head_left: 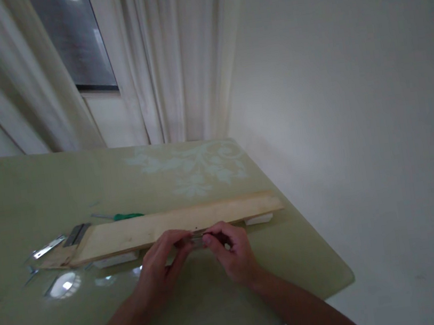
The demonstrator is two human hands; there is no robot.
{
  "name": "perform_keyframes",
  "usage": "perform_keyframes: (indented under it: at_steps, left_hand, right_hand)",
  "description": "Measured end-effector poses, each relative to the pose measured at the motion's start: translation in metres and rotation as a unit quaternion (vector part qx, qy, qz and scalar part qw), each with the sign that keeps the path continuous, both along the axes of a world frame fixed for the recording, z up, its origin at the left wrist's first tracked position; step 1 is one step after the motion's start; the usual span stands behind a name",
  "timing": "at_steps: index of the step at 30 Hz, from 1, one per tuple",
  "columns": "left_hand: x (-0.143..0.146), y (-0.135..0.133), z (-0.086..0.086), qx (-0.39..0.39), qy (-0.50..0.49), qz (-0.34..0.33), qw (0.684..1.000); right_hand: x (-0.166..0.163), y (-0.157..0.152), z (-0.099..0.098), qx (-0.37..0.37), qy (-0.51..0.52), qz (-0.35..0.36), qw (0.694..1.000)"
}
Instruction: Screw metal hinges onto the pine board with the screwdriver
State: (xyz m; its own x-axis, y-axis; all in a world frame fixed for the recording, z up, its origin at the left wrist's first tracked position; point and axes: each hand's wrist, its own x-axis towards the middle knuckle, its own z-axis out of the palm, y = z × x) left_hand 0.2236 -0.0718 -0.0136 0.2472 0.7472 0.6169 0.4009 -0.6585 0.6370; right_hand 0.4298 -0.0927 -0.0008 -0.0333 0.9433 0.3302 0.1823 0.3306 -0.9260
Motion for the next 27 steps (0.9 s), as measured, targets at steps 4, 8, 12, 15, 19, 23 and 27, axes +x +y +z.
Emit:
perform_keyframes:
  at_steps: [4, 8, 12, 15, 19, 23, 27]
  left_hand:
    - [0.005, -0.003, -0.006, -0.018, -0.035, 0.015, 0.999]
    - [0.010, -0.010, -0.002, -0.084, -0.074, 0.013, 0.994]
    - [0.008, -0.014, 0.003, -0.139, -0.089, 0.009, 0.986]
    - [0.006, -0.013, 0.004, -0.131, -0.080, 0.024, 0.988]
    - [0.003, -0.012, 0.003, -0.053, -0.053, 0.006, 0.997]
    - [0.001, -0.012, 0.003, 0.017, -0.008, -0.030, 0.999]
    - [-0.001, -0.010, 0.002, 0.005, -0.018, 0.003, 1.000]
  right_hand:
    - [-0.001, -0.001, 0.003, -0.019, 0.002, 0.004, 1.000]
    - [0.001, 0.000, 0.002, -0.030, -0.006, 0.008, 0.999]
    - [0.001, 0.002, -0.002, -0.002, -0.015, -0.019, 1.000]
    - [0.001, 0.003, -0.006, 0.030, -0.012, -0.036, 0.999]
    - [0.000, 0.005, -0.007, 0.053, -0.035, -0.042, 0.997]
    - [0.000, 0.007, -0.004, 0.106, -0.083, -0.032, 0.990]
    - [0.002, 0.009, -0.001, 0.182, -0.158, 0.005, 0.970]
